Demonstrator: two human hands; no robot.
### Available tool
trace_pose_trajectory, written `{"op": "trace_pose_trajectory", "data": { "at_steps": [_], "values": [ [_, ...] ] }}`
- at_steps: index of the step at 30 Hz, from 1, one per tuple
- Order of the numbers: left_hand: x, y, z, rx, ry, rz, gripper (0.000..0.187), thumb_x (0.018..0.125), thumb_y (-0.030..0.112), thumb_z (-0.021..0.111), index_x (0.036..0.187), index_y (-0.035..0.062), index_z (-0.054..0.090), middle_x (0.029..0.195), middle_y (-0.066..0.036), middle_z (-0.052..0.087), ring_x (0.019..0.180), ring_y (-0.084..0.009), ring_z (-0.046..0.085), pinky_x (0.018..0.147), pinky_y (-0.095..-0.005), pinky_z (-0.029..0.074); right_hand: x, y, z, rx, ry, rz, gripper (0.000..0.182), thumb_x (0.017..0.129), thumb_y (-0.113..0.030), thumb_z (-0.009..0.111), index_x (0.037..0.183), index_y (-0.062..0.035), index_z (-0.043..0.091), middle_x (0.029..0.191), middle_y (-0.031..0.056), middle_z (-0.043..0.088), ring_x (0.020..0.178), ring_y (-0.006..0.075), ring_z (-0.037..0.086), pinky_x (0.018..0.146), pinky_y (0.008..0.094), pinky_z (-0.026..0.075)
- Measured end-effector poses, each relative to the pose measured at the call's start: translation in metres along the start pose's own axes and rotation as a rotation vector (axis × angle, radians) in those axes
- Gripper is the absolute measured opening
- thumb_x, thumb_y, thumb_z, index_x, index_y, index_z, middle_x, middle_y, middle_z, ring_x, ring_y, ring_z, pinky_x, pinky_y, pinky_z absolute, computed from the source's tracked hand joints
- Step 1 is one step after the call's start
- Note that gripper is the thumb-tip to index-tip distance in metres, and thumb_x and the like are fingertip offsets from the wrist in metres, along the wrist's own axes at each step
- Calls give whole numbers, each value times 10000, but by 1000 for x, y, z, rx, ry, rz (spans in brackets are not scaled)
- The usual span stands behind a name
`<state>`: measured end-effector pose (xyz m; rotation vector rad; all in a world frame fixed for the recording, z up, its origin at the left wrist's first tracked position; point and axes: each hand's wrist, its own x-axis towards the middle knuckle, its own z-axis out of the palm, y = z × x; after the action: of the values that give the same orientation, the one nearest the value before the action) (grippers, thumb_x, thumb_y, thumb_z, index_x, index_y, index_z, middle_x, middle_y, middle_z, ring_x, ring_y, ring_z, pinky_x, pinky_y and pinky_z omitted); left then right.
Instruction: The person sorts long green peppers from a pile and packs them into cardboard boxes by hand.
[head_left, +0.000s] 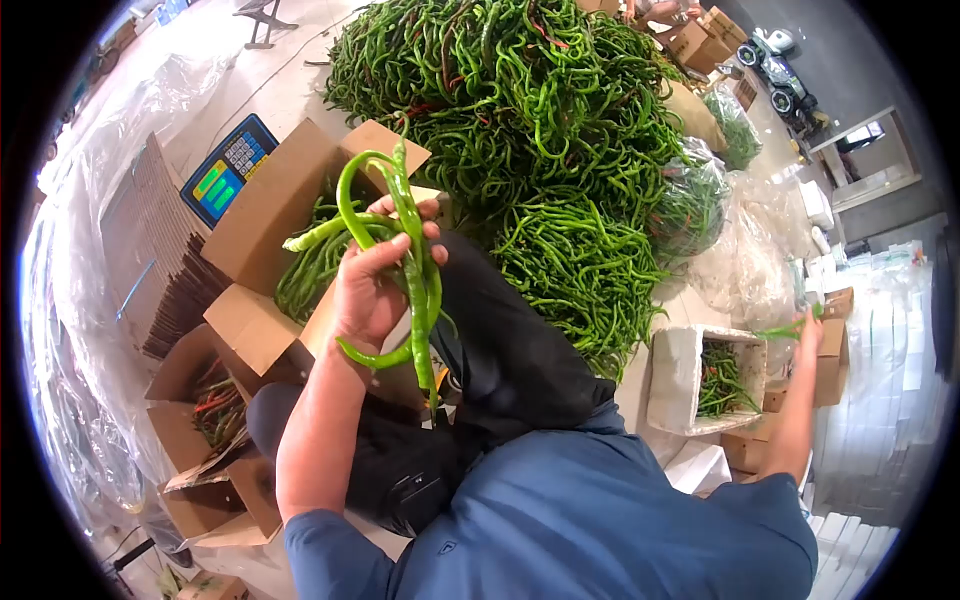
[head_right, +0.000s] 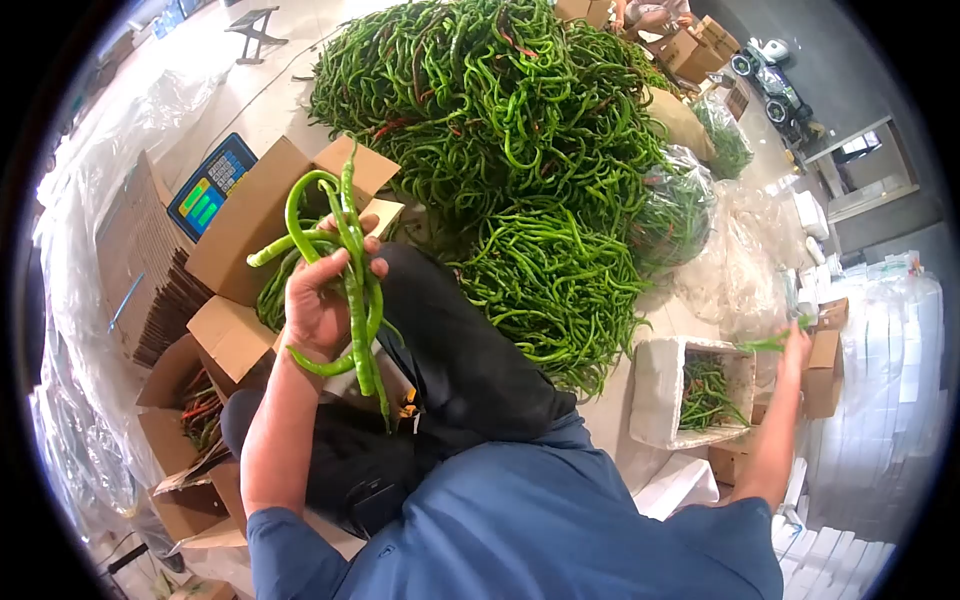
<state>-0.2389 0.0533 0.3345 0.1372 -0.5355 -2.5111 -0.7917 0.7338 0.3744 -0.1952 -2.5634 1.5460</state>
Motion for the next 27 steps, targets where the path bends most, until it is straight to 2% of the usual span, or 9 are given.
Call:
{"op": "trace_pose_trajectory", "data": {
  "at_steps": [2,5,6,7,10,13,17,23,27],
  "values": [
    [1,3,2,-38,18,26,414,878,-36,558,1278,58,508,1315,-214,542,1048,-271,588,874,-441,514,90,107,-74,-16,135,-99,323,936,-284,649,1065,12,649,950,100,696,784,213,644,681,388,527],
    [4,7,7,-75,84,81,395,895,-28,534,1279,64,515,1345,-219,537,1056,-278,612,887,-460,525,104,178,-73,-813,32,-183,310,889,-243,662,999,46,676,860,93,694,726,208,630,627,392,508],
    [4,8,10,-46,136,114,412,903,-16,527,1311,28,487,1279,-195,584,1062,-261,618,896,-468,537,67,139,-39,-1079,-4,-221,306,874,-230,667,977,58,685,830,91,693,706,207,625,609,393,502],
    [5,9,10,-73,173,127,425,895,-22,519,1314,35,488,1272,-195,590,1072,-274,620,911,-485,538,15,113,22,-781,-75,-117,281,832,-208,655,889,62,706,754,79,670,694,172,616,571,393,483],
    [11,9,2,-90,204,144,392,873,-32,520,1253,64,536,1290,-202,595,1100,-288,629,969,-491,508,-190,-13,212,-163,-506,71,295,927,-169,603,1158,10,641,876,83,692,662,141,634,617,280,533],
    [13,6,0,-117,304,169,490,848,-52,496,1324,59,468,1257,-188,596,1070,-311,607,910,-505,546,-339,-126,313,-93,-881,-146,241,931,-148,618,1105,15,657,866,73,704,698,124,653,625,247,524],
    [8,10,-6,-3,391,227,496,844,-97,515,1312,65,478,1276,-171,585,1129,-291,582,978,-497,524,-477,-232,356,122,-1296,-275,99,942,-99,643,971,-5,647,792,55,671,640,84,616,579,220,506],
    [0,22,-11,137,366,386,660,847,-122,549,1438,134,403,1275,-148,568,1107,-282,597,945,-460,538,-552,-261,417,-142,-1544,-423,349,898,-113,728,1146,57,553,857,30,647,731,61,581,632,221,482],
    [-8,38,-10,120,225,345,734,831,-76,590,1483,185,379,1318,-147,548,1104,-262,577,929,-456,530,-553,-271,415,139,-1618,-53,321,902,-120,680,1145,59,570,871,58,669,743,83,597,655,230,485]
  ]
}}
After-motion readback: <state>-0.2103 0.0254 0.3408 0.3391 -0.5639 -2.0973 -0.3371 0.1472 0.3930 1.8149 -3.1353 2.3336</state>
